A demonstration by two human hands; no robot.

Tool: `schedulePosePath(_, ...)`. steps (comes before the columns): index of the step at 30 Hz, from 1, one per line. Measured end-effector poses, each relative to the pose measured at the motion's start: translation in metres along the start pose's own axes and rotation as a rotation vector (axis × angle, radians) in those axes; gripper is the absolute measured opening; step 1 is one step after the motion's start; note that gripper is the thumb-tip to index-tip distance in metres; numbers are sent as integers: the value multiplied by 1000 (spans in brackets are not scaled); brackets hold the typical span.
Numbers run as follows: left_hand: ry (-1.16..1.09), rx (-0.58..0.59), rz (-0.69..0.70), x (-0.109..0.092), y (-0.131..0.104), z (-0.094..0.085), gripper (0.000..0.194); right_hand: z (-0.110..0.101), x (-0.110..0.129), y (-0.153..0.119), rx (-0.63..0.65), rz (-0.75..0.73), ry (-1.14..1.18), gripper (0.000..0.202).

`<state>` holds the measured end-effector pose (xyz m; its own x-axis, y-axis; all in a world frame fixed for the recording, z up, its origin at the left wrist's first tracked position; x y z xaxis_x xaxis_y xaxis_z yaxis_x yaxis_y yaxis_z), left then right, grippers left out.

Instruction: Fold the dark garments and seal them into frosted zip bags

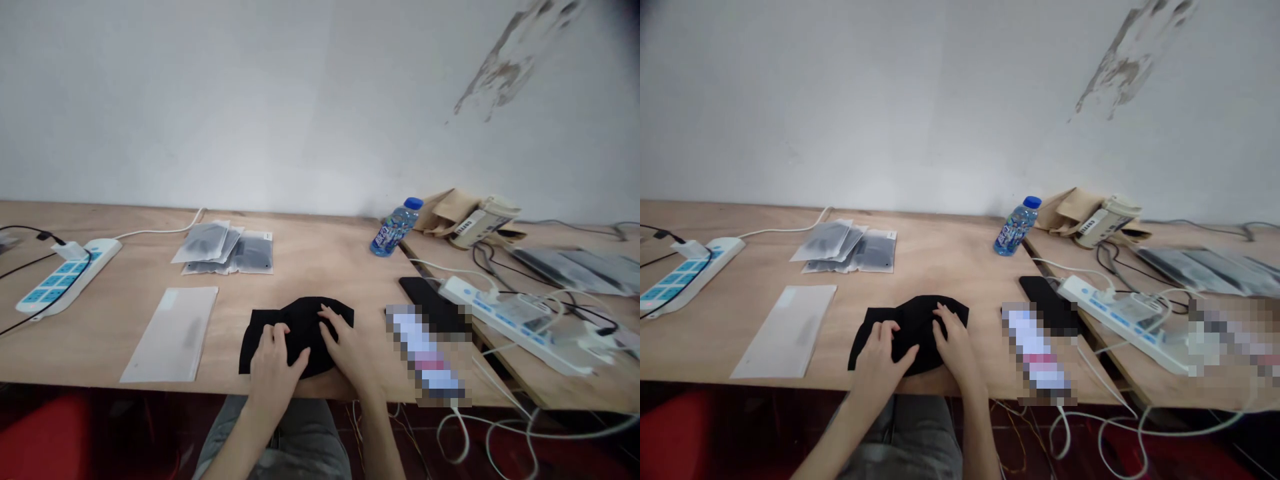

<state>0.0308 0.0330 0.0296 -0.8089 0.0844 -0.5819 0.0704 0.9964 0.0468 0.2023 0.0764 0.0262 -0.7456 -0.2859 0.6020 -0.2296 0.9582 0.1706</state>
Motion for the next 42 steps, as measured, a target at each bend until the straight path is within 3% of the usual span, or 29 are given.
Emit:
schedulePosePath(4,-31,64,-29,-11,13,16,21,-5,-21,-9,6,43,-1,37)
schedulePosePath(9,-88,128,21,-11,18,16,28,-11,-41,-13,66,75,36,39)
schedulePosePath(17,95,143,-74,-16,23,16,7,-3,-44,-17,11,23,86,38)
schedulePosePath(22,170,114,-57,-18,27,19,16,-1,-44,-18,-16,-9,83,37)
schedulePosePath(26,22,107,-7,-10,29,14,17,-3,-42,-18,-23,-13,83,35)
schedulePosePath(30,-261,178,19,18,35,-5,23,-3,-41,-19,-38,-22,73,36)
schedulePosePath(34,-435,151,-46,80,38,-44,34,-2,-41,-18,-44,-36,41,35)
schedulePosePath(36,-344,111,-123,117,34,-67,33,-4,-40,-19,-64,-35,26,33)
schedulePosePath(38,-114,22,-234,148,26,-94,26,-10,-37,-21,-119,-38,9,30)
schedulePosePath(40,48,-82,-298,164,16,-116,23,-18,-34,-26,-197,-50,-9,27)
schedulePosePath(42,100,-149,-306,163,9,-125,22,-24,-32,-33,-257,-56,-17,27)
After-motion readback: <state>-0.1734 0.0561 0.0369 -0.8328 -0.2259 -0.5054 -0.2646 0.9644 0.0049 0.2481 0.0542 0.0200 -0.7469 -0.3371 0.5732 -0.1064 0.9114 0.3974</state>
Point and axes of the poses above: each hand's wrist, its own y-axis towards the middle knuckle, its own z-axis out of the palm, x = y × z, the point moved 9 cm from there along y, towards the middle knuckle, and after that the axes turned 12 degrees about x, right-handed, at the moved point
